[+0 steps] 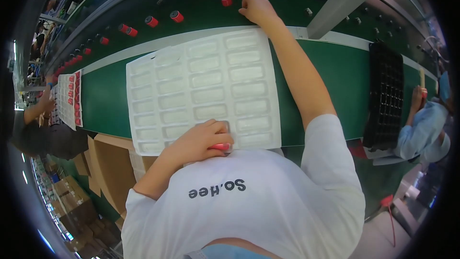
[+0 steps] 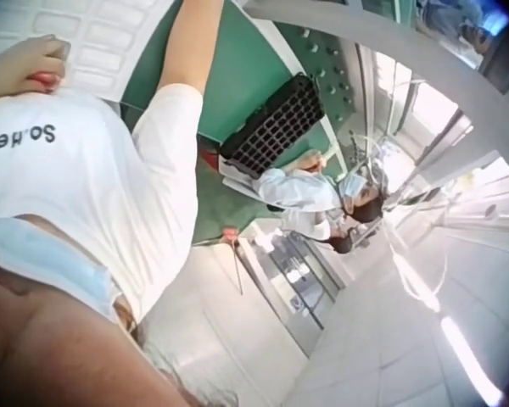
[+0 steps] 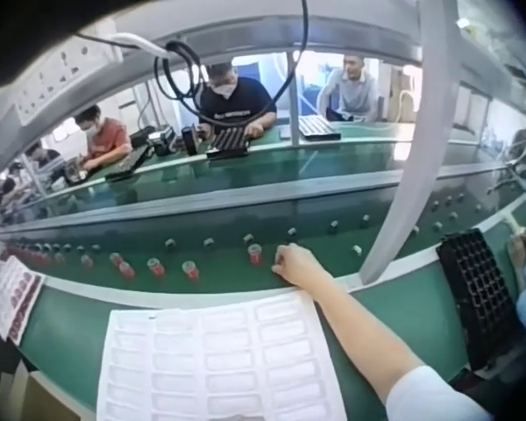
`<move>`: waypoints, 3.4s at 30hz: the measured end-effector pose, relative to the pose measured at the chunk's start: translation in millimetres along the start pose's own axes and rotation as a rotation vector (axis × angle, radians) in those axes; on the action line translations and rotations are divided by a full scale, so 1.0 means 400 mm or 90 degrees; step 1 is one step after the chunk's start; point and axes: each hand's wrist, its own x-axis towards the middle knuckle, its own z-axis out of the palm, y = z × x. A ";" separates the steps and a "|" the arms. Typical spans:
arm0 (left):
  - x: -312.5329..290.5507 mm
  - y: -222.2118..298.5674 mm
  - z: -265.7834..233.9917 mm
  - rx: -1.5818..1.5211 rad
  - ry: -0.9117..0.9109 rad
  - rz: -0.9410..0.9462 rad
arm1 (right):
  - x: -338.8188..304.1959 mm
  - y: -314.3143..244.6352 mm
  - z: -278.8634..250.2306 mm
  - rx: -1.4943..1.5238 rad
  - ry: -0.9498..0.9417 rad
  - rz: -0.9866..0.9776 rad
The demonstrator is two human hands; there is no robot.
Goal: The person assembles small components by attaching grey caps to pink cylindrical parts by hand, then places the assembled components into a white plastic tray on a factory production line.
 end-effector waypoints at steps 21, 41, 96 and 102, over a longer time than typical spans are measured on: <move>0.163 -0.028 -0.140 -0.683 0.575 0.132 | -0.231 -0.254 -0.168 0.780 -0.058 -0.357; 0.162 -0.029 -0.165 -0.429 0.886 0.086 | -0.268 -0.333 -0.094 0.486 0.146 -0.481; 0.190 0.066 -0.164 -1.052 0.559 0.152 | -0.289 -0.248 -0.166 0.754 0.040 -0.486; 0.169 0.079 -0.163 -1.069 0.595 0.120 | -0.301 -0.277 -0.148 0.636 0.070 -0.520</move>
